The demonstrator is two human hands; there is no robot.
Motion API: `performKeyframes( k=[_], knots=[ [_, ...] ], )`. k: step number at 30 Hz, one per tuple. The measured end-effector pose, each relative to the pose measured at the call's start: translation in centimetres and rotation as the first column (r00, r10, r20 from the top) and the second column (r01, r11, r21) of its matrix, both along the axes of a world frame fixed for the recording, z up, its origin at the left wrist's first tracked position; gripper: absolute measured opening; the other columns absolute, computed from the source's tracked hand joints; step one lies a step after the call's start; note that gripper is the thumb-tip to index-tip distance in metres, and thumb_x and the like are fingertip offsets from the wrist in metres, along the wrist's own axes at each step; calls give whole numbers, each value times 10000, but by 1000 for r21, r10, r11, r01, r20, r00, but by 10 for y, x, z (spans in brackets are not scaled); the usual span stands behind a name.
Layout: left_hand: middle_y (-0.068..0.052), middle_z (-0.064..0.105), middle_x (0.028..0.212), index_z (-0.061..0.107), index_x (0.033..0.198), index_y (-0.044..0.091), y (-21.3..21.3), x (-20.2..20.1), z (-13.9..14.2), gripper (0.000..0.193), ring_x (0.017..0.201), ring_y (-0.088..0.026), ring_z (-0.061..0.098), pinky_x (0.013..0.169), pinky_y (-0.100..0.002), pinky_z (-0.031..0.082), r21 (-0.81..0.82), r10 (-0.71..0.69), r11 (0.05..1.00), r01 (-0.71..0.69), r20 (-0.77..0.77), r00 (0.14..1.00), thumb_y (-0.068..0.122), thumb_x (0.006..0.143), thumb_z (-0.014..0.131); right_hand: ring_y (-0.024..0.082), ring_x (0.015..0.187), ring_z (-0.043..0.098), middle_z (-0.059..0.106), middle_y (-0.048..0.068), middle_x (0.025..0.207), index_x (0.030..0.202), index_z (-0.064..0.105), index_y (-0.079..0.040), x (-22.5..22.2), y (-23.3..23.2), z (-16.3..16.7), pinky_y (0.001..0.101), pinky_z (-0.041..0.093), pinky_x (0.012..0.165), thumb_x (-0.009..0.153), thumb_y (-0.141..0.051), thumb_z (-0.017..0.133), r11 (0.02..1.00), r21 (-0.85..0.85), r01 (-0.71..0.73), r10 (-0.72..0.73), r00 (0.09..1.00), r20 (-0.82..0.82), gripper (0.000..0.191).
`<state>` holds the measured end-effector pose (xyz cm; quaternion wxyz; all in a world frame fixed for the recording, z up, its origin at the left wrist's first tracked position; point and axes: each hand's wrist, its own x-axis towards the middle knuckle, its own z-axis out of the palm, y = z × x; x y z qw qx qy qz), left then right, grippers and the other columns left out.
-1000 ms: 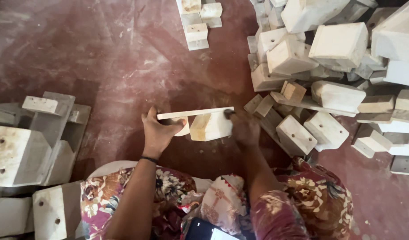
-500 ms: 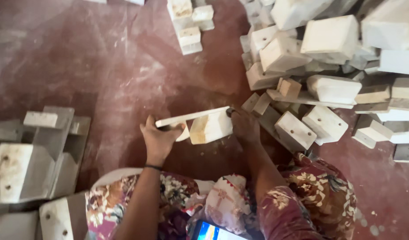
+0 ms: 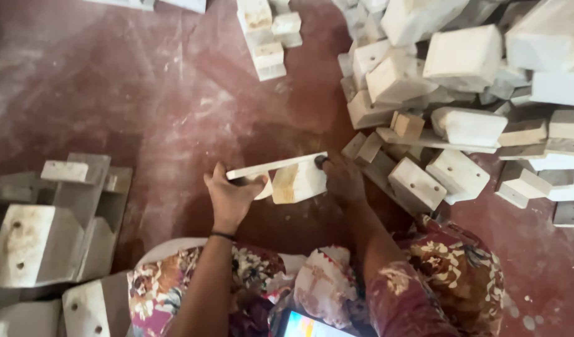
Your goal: The person sits on the floor among piles of white cast blocks and rubs a small abrasive block by hand over the flat face of one block at a time to smooth its surface, then sets the finished block aside and picks up the next one. A phone plays video on their lap throughout.
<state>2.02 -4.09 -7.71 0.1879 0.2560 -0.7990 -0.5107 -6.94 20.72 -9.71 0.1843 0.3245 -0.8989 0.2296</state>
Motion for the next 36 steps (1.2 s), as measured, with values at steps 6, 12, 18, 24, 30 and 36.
performKeyframes(
  k=[6,12,18,24,30,36],
  knots=[
    [-160,614,887,606,858,14,0,-2,-1,527,963,-295,518,805,-438,509,-112,-34,993,29,-37,999,270,585,976,368,918,654,673,145,952,918,704,-35,2,-7,-5,496,511,830,806,-120,576,975,54,-214,214,977,17,189],
    [-200,536,1006,591,877,7,2,-1,2,582,961,-303,525,816,-428,510,-113,-34,993,32,-13,999,311,584,991,371,918,647,688,153,1034,943,667,-25,-4,11,-3,467,517,786,788,-99,614,999,-31,-35,36,998,58,180],
    [-171,594,936,612,887,17,3,-3,3,561,974,-304,531,831,-437,503,-75,-29,997,28,-13,999,294,573,984,384,898,624,618,154,921,867,626,-39,-4,6,-14,500,507,805,745,-70,597,985,47,-164,168,980,-107,129],
    [-193,563,945,584,868,-11,4,0,2,572,986,-323,507,820,-443,507,-135,-46,990,39,-46,998,283,596,992,366,898,623,620,138,950,908,650,-41,-5,10,-18,480,498,786,835,-35,597,987,-62,-146,139,984,-115,90],
    [-157,541,1007,573,860,27,-1,-5,3,557,897,-291,559,807,-425,523,59,22,998,-21,-19,1000,314,577,957,350,926,644,679,144,1011,924,686,-55,-2,5,-6,473,513,811,824,-67,579,997,59,-58,61,997,-50,147],
    [-170,587,893,616,869,6,-3,-2,-7,533,953,-302,508,776,-428,507,-191,-89,979,70,-91,992,241,587,1002,366,913,645,676,164,981,977,692,-34,-2,2,-23,468,517,819,868,-118,551,983,-42,-177,174,982,-69,197]
  ],
)
